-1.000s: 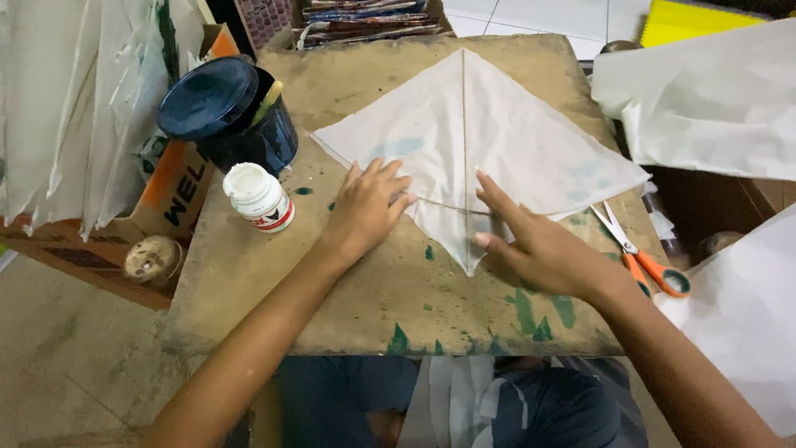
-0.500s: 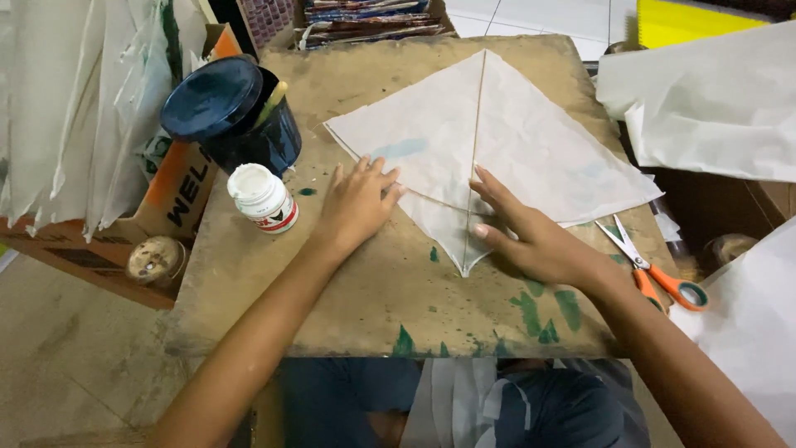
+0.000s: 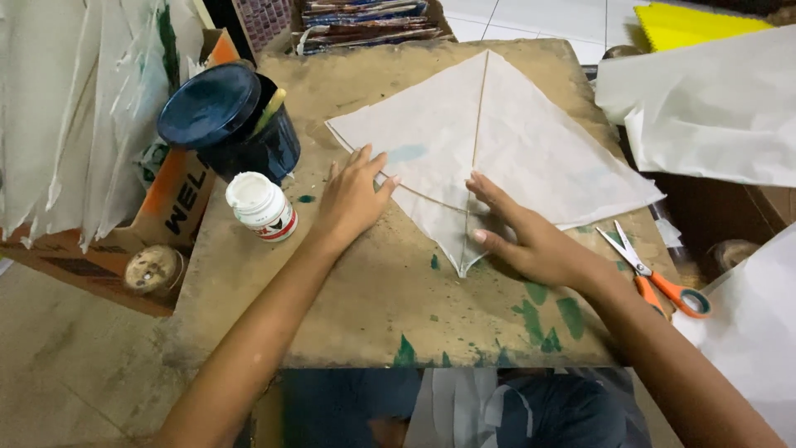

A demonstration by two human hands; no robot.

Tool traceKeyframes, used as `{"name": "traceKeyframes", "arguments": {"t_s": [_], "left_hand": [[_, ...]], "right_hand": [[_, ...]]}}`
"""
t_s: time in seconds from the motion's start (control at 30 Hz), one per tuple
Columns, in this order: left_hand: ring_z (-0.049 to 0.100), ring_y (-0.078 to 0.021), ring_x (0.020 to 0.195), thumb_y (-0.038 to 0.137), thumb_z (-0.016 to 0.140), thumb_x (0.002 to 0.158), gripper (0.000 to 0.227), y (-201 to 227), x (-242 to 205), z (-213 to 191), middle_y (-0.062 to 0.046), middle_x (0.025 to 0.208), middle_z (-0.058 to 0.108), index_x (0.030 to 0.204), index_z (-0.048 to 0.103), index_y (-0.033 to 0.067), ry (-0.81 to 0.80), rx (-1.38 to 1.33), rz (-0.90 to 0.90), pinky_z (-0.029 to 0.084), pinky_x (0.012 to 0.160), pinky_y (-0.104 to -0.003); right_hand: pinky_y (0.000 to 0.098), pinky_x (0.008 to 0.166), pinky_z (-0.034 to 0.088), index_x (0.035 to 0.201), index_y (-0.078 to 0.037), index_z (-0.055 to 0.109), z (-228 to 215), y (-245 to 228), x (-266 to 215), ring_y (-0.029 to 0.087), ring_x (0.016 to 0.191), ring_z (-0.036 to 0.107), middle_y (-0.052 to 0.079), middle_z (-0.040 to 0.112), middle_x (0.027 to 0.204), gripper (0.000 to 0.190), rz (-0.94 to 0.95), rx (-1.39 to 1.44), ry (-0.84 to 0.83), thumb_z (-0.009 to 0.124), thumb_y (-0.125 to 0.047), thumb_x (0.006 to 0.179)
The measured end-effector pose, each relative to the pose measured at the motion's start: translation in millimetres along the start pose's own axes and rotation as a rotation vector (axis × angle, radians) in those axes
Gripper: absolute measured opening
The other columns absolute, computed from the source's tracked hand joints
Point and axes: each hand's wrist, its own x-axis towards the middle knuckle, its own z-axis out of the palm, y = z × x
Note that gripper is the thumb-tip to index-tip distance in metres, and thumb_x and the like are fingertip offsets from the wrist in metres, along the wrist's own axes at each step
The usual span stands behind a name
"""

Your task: Applying glue to the edges of a kite paper and folding it over the bamboo frame to secure it.

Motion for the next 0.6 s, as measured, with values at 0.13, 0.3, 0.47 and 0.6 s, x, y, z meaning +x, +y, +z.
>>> {"name": "traceKeyframes", "arguments": {"t_s": [0.13,0.3,0.47,0.6], "left_hand": [[0.033,-0.035,0.15,0.04,0.051,0.103,0.056,-3,5,2,-0.022,0.159,0.038,0.149,0.05,0.0078,-0.028,-0.034,-0.023,0.014,0.121,-0.064],[0.033,-0.0316,0.151,0.037,0.049,0.102,0.056,-11,7,6,-0.02,0.16,0.039,0.15,0.049,0.0087,-0.035,-0.036,-0.003,0.009,0.122,-0.062],[0.035,-0.0325,0.15,0.037,0.047,0.103,0.056,-4,1,-1,-0.02,0.16,0.039,0.152,0.046,0.0082,-0.055,-0.062,0.036,0.004,0.121,-0.064],[0.039,-0.0304,0.147,0.032,0.046,0.104,0.053,-3,-3,-2,-0.018,0.158,0.043,0.152,0.045,0.009,-0.076,-0.135,0.134,-0.001,0.12,-0.066]], "right_hand": [[0.0663,0.113,0.032,0.163,-0.009,0.013,1,-2,3,0.049,0.144,0.036,0.025,0.034,0.162,0.081,0.011,0.043,-0.012,0.058,-0.02,0.097],[0.0688,0.112,0.033,0.164,-0.017,0.009,6,-5,8,0.052,0.145,0.032,0.027,0.028,0.164,0.087,0.042,0.258,-0.013,0.06,-0.017,0.094],[0.0703,0.109,0.033,0.164,-0.017,0.007,1,-19,5,0.053,0.145,0.03,0.029,0.024,0.165,0.087,0.086,0.258,-0.001,0.059,-0.013,0.094],[0.0696,0.103,0.044,0.161,-0.006,0.021,-11,-48,-7,0.053,0.14,0.04,0.028,0.032,0.163,0.078,0.153,0.149,-0.029,0.058,-0.008,0.092]]}}
